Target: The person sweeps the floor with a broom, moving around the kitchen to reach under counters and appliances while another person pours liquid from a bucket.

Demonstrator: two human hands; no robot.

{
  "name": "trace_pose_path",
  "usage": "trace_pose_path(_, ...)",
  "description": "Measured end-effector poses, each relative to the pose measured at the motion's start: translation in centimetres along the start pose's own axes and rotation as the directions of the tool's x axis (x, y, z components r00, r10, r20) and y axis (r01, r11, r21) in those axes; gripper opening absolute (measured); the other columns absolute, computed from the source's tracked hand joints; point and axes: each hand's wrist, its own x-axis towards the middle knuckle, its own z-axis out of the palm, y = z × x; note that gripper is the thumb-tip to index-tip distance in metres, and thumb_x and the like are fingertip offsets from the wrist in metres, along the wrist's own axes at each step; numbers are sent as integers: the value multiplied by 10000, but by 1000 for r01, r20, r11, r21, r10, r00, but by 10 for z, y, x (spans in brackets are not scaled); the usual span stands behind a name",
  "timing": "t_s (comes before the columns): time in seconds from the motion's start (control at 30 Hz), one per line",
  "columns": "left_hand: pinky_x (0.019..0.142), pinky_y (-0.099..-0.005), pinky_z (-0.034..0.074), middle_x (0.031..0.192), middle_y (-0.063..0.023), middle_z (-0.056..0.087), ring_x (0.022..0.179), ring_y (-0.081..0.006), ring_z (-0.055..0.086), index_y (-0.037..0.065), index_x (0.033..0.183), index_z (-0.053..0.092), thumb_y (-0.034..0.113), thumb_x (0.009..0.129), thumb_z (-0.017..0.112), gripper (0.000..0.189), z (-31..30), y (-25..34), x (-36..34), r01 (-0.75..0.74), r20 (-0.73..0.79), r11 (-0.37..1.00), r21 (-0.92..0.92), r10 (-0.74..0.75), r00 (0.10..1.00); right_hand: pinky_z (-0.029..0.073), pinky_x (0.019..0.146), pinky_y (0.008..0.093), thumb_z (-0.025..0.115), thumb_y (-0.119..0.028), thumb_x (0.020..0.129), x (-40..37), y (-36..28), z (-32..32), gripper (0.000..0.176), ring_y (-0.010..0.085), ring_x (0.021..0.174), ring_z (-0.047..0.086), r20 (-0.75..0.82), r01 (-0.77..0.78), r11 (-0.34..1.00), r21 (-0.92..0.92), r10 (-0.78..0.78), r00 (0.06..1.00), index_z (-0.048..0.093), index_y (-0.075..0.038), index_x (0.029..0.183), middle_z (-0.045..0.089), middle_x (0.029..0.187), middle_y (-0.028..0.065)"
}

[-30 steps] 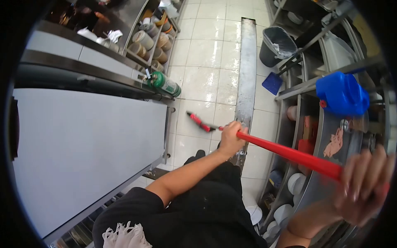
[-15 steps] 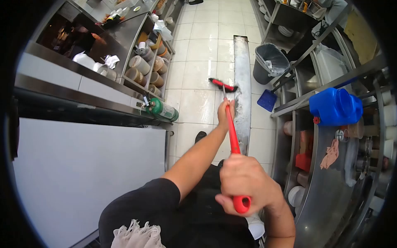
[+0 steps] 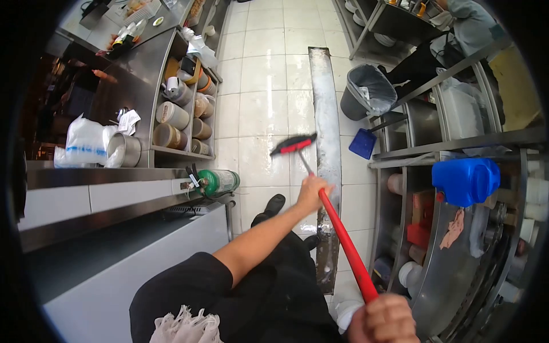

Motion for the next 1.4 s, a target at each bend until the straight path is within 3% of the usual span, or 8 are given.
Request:
trace_pose_path(0.13,1167,-676,258,1152,-109,635,1181,-326,601,147,1045,671,279,860,761,245,-30,-76,116,162,-5,962,221,-165,986,276,494,296,572,-187,1032,-45,97,3,426,138,510,363,195,-324,946,10,316,929,422,-67,651,398,589,7)
trace_pose_path(0.33,1234,-634,201,1575,-121,457,1510,-333,357,189,1236,601,230,799,810,485,-81,-69,175,64,64,960,272,-85,994,502,671,395,552,-121,1029,-79,245,38,239,224,663,551,202,-231,962,-145,257,945,540,19,836,627,774,122)
trace_pose_path(0.43,1210,-652,233,1396,-88,565,1392,-298,474,173,1109,611,191,761,832,413,-97,-43,154,-89,48,977,192,81,996,517,722,411,589,-158,1017,-53,193,27,262,236,714,592,172,-110,893,-436,203,964,563,26,831,657,799,132)
trace_pose_path(0.67,921,-485,468,563,-67,559,664,-310,634,114,626,595,335,898,743,380,-89,26,22,-348,61,938,-10,348,936,307,448,297,534,-362,1050,67,11,20,456,107,432,324,298,-356,934,-26,347,889,365,-137,691,370,546,-22)
trace_pose_path(0.9,688,-502,439,583,-85,574,645,-348,618,103,599,560,295,891,712,381,-138,-102,40,-239,-116,947,217,268,956,370,558,337,616,-269,974,-10,75,54,407,163,536,438,396,-419,908,2,384,834,417,-92,667,459,604,23)
trace_pose_path(1.03,1176,-668,256,1207,-78,635,1232,-295,575,126,1055,679,382,852,793,346,-189,-199,106,327,-161,820,470,-284,945,558,827,459,628,-114,970,-113,178,77,261,273,759,659,327,-472,829,-300,554,766,587,-1,738,647,777,112)
trace_pose_path(1.2,1173,-654,266,1133,-102,675,1170,-319,616,117,1013,680,389,846,797,340,-187,-183,128,245,-111,857,453,-219,969,526,918,497,564,-272,1031,-85,173,80,343,274,775,593,308,-414,858,-304,500,810,557,23,858,668,878,189)
trace_pose_path(1.4,1077,-620,359,790,-112,675,915,-340,671,118,710,673,310,917,696,283,-148,-22,57,-117,33,979,165,113,993,392,480,317,549,-223,985,32,38,108,371,147,476,447,187,-260,960,99,239,953,378,-151,664,466,573,7)
